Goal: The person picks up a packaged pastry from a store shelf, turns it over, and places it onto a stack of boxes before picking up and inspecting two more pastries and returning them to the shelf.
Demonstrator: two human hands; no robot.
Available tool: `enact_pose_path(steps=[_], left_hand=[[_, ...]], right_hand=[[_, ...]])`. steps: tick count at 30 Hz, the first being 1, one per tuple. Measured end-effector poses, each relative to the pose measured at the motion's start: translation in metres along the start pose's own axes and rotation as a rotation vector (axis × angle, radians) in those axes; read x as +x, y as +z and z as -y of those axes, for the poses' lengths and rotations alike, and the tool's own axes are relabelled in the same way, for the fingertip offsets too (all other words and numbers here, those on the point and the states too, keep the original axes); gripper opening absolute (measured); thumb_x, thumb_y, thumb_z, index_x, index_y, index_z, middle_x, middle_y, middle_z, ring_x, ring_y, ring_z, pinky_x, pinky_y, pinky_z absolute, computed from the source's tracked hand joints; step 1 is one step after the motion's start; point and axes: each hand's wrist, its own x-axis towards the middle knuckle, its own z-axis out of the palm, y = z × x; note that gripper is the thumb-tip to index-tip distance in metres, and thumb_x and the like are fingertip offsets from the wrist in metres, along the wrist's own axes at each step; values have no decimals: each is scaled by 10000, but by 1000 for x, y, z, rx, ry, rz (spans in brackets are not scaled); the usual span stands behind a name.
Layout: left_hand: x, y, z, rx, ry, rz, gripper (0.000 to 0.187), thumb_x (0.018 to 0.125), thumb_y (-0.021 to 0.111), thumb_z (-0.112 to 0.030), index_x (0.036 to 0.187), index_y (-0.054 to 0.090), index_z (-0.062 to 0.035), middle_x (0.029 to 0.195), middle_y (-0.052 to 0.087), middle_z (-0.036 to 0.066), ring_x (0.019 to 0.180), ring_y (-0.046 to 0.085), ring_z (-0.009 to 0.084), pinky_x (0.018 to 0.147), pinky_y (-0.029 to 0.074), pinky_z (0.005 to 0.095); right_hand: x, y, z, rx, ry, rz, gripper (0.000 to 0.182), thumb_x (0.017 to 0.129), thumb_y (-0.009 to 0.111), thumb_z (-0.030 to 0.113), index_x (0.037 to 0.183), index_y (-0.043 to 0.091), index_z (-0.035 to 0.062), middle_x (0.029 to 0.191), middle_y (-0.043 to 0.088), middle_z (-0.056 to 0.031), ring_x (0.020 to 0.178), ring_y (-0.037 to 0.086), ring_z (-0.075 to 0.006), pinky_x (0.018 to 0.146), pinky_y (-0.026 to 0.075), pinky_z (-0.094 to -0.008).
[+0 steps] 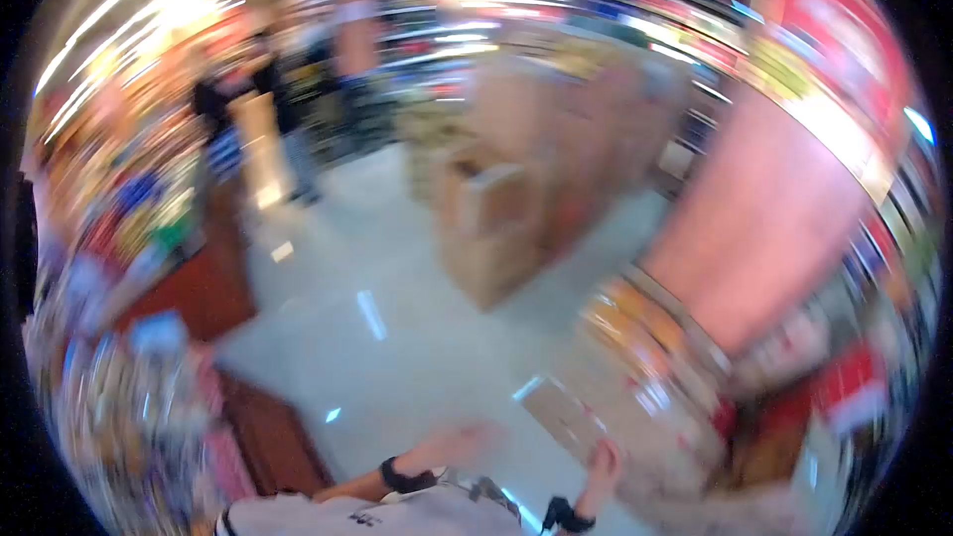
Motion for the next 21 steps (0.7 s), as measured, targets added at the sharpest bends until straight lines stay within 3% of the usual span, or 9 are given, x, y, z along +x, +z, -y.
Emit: enact_pose_path(steps=[2, 3, 5, 7, 10, 12, 16, 19, 21], left_hand=[[3, -19, -2, 104, -19, 46, 393, 983, 543, -211, 1320, 476, -20, 1230, 578, 83, 1066, 579, 207, 942, 476, 355], [17, -41, 16, 727, 63, -26, 344, 979, 541, -201, 1275, 516, -25, 1187, 600, 99, 1022, 596, 231, 920, 491, 383], [30, -38, -3, 636, 23, -86, 248, 943, 581, -153, 1148, 619, -21, 1069, 656, 70, 939, 620, 144, 803, 505, 295], [43, -43, 1, 422, -4, 22, 233, 946, 574, -178, 1093, 640, -10, 1082, 651, 70, 956, 623, 149, 793, 504, 300], [38, -17, -26, 474, -151, 137, 317, 969, 501, -168, 1199, 576, 36, 1204, 608, 178, 1111, 591, 295, 948, 474, 379], [51, -9, -31, 482, -169, 221, 340, 976, 492, -184, 1204, 558, 60, 1197, 602, 175, 1118, 584, 294, 965, 464, 368], [83, -3, -26, 579, -271, 327, 369, 984, 480, -206, 1254, 528, 42, 1243, 580, 176, 1163, 559, 288, 1002, 441, 392], [136, -61, 63, 347, -144, 273, 238, 954, 561, -169, 1085, 620, 21, 968, 635, 96, 861, 599, 165, 734, 512, 290], [144, -41, 55, 301, -161, 225, 252, 957, 555, -187, 1081, 622, 23, 954, 631, 89, 856, 594, 150, 736, 504, 280]], right_hand=[[-28, 17, 22, 68, -226, -14, 262, 970, 528, 148, 1201, 575, 34, 1215, 597, -126, 1124, 571, -252, 962, 466, -351], [-25, 13, -1, 382, -168, 31, 319, 993, 490, 191, 1248, 538, 6, 1299, 549, -149, 1209, 518, -263, 1072, 392, -386], [-37, 28, 23, 217, -307, -44, 298, 977, 511, 178, 1216, 571, 11, 1204, 600, -124, 1089, 564, -220, 980, 440, -351], [-53, 41, 46, 98, -415, -122, 278, 960, 532, 165, 1184, 604, 16, 1110, 651, -98, 969, 610, -176, 888, 487, -315], [-73, 28, 44, 15, -309, -262, 274, 939, 547, 143, 1164, 628, 11, 1010, 695, -68, 830, 643, -143, 769, 524, -275], [-85, 21, 38, 28, -376, -377, 289, 929, 550, 132, 1176, 623, 2, 995, 697, -63, 800, 642, -139, 732, 524, -262], [-91, -10, 13, -103, -199, -514, 298, 935, 538, 126, 1185, 606, -20, 1035, 682, -89, 882, 630, -130, 800, 510, -272], [-98, -6, 32, -27, -83, -551, 299, 937, 545, 131, 1181, 602, -32, 1032, 683, -92, 914, 619, -127, 829, 494, -274], [-84, -11, 34, -60, -53, -535, 310, 944, 545, 168, 1194, 610, -4, 1063, 683, -85, 945, 633, -145, 826, 494, -281]])
